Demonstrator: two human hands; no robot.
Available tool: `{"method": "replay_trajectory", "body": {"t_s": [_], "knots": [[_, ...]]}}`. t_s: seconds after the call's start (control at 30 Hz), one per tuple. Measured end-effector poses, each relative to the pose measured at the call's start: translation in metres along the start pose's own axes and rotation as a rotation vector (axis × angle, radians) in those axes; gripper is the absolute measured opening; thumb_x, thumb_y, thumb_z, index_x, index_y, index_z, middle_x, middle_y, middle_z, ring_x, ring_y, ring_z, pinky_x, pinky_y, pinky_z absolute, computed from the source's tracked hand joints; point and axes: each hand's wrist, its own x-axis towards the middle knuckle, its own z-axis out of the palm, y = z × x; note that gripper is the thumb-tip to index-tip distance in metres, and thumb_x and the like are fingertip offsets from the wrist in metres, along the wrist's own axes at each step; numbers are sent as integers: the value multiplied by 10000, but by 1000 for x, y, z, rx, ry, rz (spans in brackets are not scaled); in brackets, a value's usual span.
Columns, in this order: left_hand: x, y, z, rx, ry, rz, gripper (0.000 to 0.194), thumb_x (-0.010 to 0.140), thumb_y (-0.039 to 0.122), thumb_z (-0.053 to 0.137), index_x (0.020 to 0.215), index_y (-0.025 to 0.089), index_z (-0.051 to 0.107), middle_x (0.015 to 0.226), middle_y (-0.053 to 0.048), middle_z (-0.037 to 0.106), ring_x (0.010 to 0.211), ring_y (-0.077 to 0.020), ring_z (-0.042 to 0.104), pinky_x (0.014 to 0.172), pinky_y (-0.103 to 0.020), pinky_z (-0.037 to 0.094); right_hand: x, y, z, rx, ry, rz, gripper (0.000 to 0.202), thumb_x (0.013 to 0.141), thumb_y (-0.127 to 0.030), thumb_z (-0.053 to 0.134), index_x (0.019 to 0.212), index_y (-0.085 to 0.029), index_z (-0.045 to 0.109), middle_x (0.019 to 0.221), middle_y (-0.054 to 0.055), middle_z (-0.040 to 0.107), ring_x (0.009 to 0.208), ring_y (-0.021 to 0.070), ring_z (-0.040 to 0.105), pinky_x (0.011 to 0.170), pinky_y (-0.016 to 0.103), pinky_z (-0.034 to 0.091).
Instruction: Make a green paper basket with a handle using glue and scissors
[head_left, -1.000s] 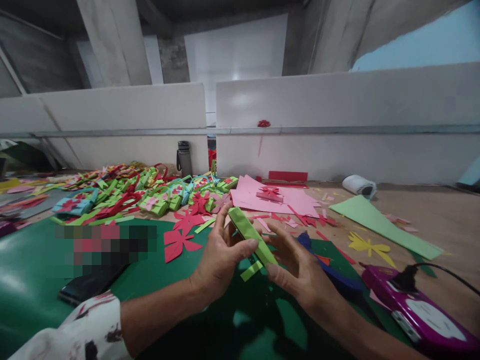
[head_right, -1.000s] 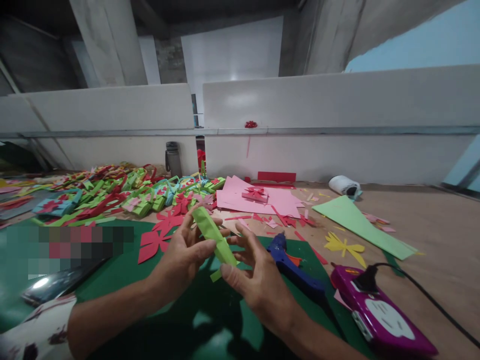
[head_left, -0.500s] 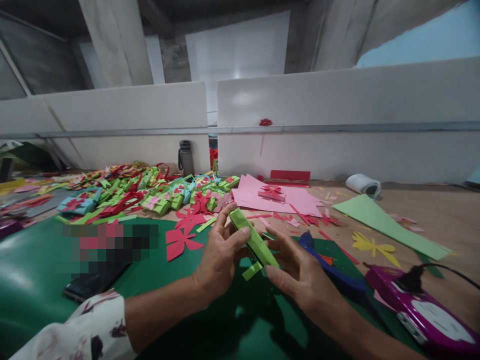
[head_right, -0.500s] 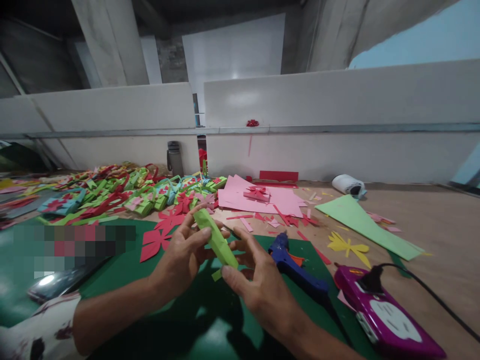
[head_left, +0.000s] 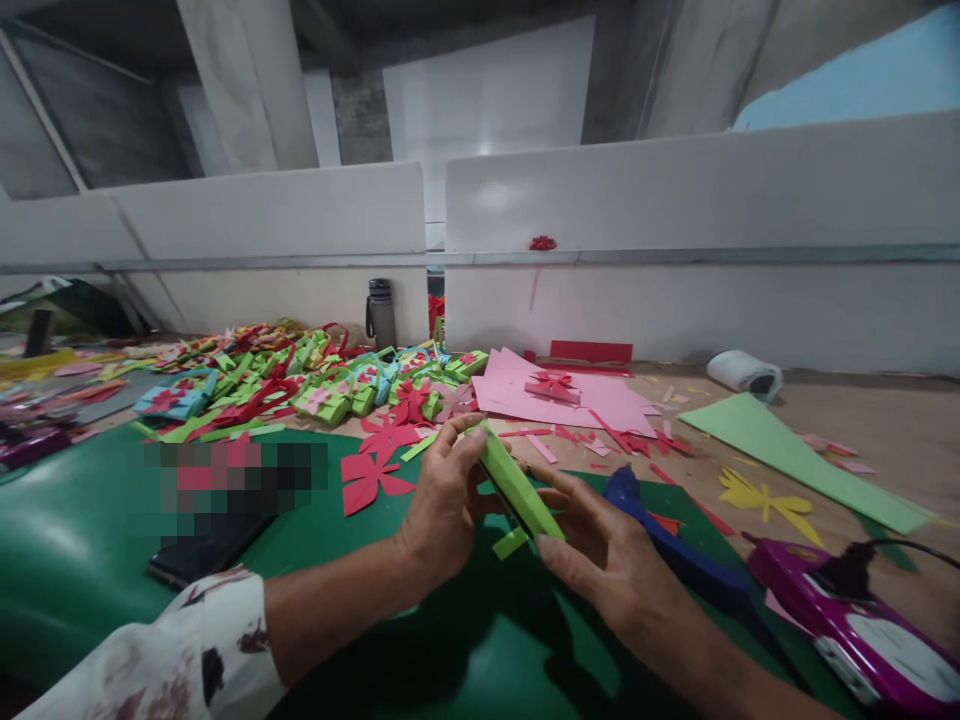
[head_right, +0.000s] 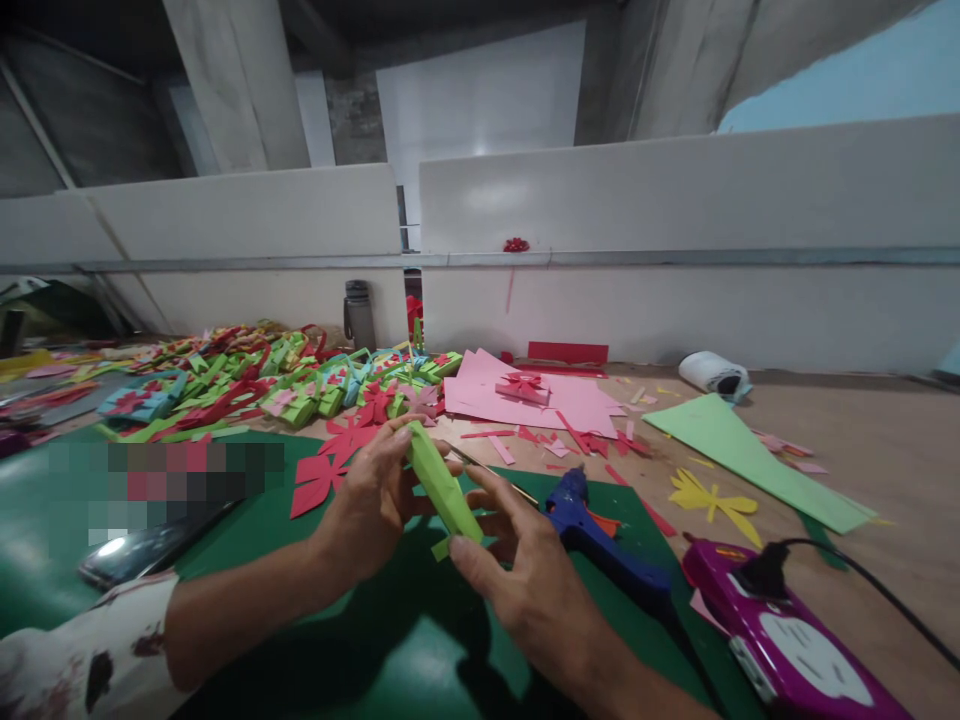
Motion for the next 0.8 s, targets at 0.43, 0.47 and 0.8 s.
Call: {"method": "replay_trajectory", "body": {"t_s": [0.43, 0.47, 0.8], "knots": [[5, -7, -2, 174, -25, 71, 454, 773, 325, 628, 1162, 265, 401, 912, -6, 524, 813, -158, 570, 688, -291, 501, -2, 0, 2, -70, 35, -33, 553, 799, -284, 579, 1312, -286, 372, 1141, 69, 562, 998, 207, 589, 858, 387, 493], [4, -6, -2, 217, -32, 91, 543, 764, 284, 638, 1227, 275, 354, 924, -6, 526, 831, -154, 563, 719, -289, 490, -3, 0, 2, -77, 39, -39, 571, 790, -279, 588, 1316, -293, 366, 1143, 64, 558, 988, 203, 593, 845, 378, 499], [12, 12, -13, 1045, -326, 296, 693, 726, 162, 567, 1356, 160, 280, 1018, -75, 574, 855, -194, 556, 785, -337, 456, 3, 1, -13, -400, 327, -249, 349, 808, -334, 560, 1132, -210, 519, 991, 65, 617, 905, 206, 608, 785, 359, 495]]}}
